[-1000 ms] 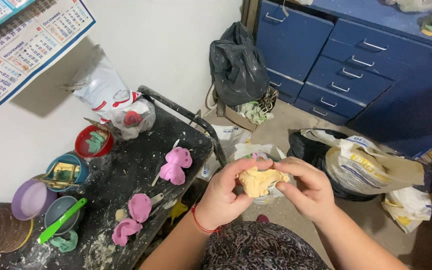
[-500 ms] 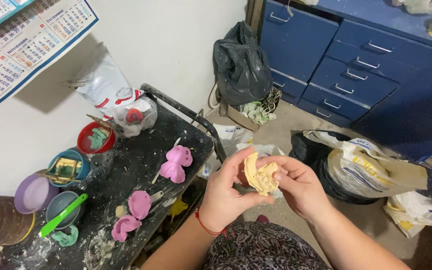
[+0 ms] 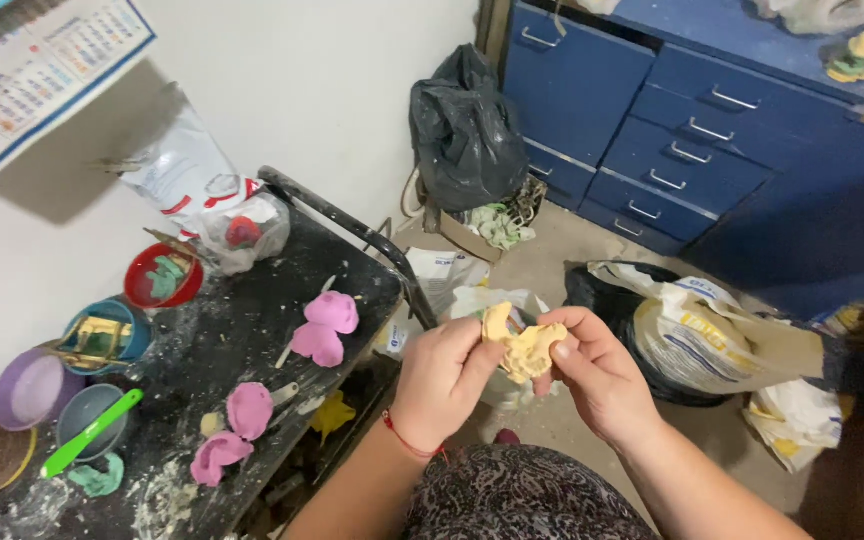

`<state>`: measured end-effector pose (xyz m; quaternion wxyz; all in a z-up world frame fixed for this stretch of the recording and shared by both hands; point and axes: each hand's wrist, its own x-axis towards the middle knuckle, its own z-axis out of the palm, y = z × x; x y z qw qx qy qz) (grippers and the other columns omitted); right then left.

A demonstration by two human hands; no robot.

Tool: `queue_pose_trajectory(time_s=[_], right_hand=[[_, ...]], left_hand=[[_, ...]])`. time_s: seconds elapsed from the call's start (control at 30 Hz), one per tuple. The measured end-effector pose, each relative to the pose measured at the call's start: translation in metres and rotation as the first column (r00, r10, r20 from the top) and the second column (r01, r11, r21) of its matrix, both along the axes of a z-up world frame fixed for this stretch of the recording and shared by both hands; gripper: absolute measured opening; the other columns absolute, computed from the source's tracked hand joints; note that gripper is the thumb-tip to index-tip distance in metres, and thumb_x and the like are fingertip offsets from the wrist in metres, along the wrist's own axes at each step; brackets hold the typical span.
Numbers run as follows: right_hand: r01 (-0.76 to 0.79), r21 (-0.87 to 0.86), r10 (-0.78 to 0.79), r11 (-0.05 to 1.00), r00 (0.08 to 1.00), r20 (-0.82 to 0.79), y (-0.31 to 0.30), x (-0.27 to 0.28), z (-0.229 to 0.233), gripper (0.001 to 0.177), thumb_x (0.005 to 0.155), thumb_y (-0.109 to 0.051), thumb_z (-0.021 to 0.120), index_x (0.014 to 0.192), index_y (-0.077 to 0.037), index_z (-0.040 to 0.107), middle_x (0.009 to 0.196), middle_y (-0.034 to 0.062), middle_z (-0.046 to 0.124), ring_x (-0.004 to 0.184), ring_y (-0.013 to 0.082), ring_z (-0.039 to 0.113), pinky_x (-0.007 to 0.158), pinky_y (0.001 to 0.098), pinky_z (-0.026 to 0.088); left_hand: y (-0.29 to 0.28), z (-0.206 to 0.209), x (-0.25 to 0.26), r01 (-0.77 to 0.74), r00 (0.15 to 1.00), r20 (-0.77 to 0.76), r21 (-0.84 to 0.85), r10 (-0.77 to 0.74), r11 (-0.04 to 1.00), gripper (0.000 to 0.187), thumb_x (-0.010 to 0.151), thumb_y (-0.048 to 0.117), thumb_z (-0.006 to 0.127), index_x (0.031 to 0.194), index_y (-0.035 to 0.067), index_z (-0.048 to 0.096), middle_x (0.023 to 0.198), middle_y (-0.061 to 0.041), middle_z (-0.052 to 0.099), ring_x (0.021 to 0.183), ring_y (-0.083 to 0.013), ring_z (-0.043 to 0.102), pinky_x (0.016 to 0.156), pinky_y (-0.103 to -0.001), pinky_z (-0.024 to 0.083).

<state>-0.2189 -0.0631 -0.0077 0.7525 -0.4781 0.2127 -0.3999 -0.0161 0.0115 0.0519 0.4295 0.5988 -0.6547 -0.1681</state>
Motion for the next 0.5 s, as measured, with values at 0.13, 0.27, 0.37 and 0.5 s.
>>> queue_pose_trajectory(time_s=[0.13, 0.27, 0.37, 0.5], right_hand=[[0.050, -0.038, -0.050, 0.998, 0.999, 0.008, -0.003, -0.016, -0.024, 0.035, 0.100, -0.011, 0.057, 0.131, 0.005, 0.053, 0.086, 0.0239, 0.073, 0.062, 0.0261, 0.075, 0.057, 0.0338, 0.062], [0.099, 0.011, -0.099, 0.995, 0.995, -0.032, -0.008, -0.026, -0.026, 0.031, 0.102, -0.013, 0.053, 0.129, 0.004, 0.052, 0.072, 0.0189, 0.069, 0.056, 0.0234, 0.072, 0.054, 0.0312, 0.060], [0.199, 0.069, -0.191, 0.978, 0.976, -0.108, -0.004, -0.033, -0.025, 0.030, 0.101, -0.012, 0.053, 0.128, 0.002, 0.055, 0.065, 0.0208, 0.067, 0.051, 0.0255, 0.069, 0.049, 0.0297, 0.056], [0.374, 0.102, -0.360, 0.922, 0.923, -0.135, 0.000, -0.044, -0.018, 0.030, 0.101, -0.012, 0.055, 0.127, 0.003, 0.055, 0.066, 0.0214, 0.070, 0.053, 0.0264, 0.072, 0.051, 0.0313, 0.057]], left_hand=[[-0.017, -0.034, -0.018, 0.103, 0.896, -0.426, -0.070, -0.123, 0.992, 0.052, 0.108, 0.039, 0.050, 0.063, 0.013, 0.051, 0.053, -0.005, 0.048, 0.054, -0.0240, 0.046, 0.055, -0.031, 0.044], [-0.041, -0.068, -0.024, 0.245, 0.743, -0.616, -0.111, -0.260, 0.963, 0.056, 0.111, 0.032, 0.045, 0.058, 0.014, 0.053, 0.046, 0.002, 0.046, 0.047, -0.0137, 0.041, 0.050, -0.025, 0.039], [-0.053, -0.081, -0.027, 0.362, 0.631, -0.700, -0.117, -0.335, 0.925, 0.049, 0.113, 0.034, 0.043, 0.073, 0.010, 0.059, 0.053, -0.001, 0.051, 0.055, -0.0118, 0.044, 0.056, -0.026, 0.039], [-0.073, -0.097, -0.014, 0.350, 0.812, -0.510, 0.037, -0.284, 0.936, 0.031, 0.111, 0.028, 0.048, 0.107, 0.003, 0.065, 0.084, -0.017, 0.071, 0.084, -0.0253, 0.066, 0.081, -0.038, 0.053]])
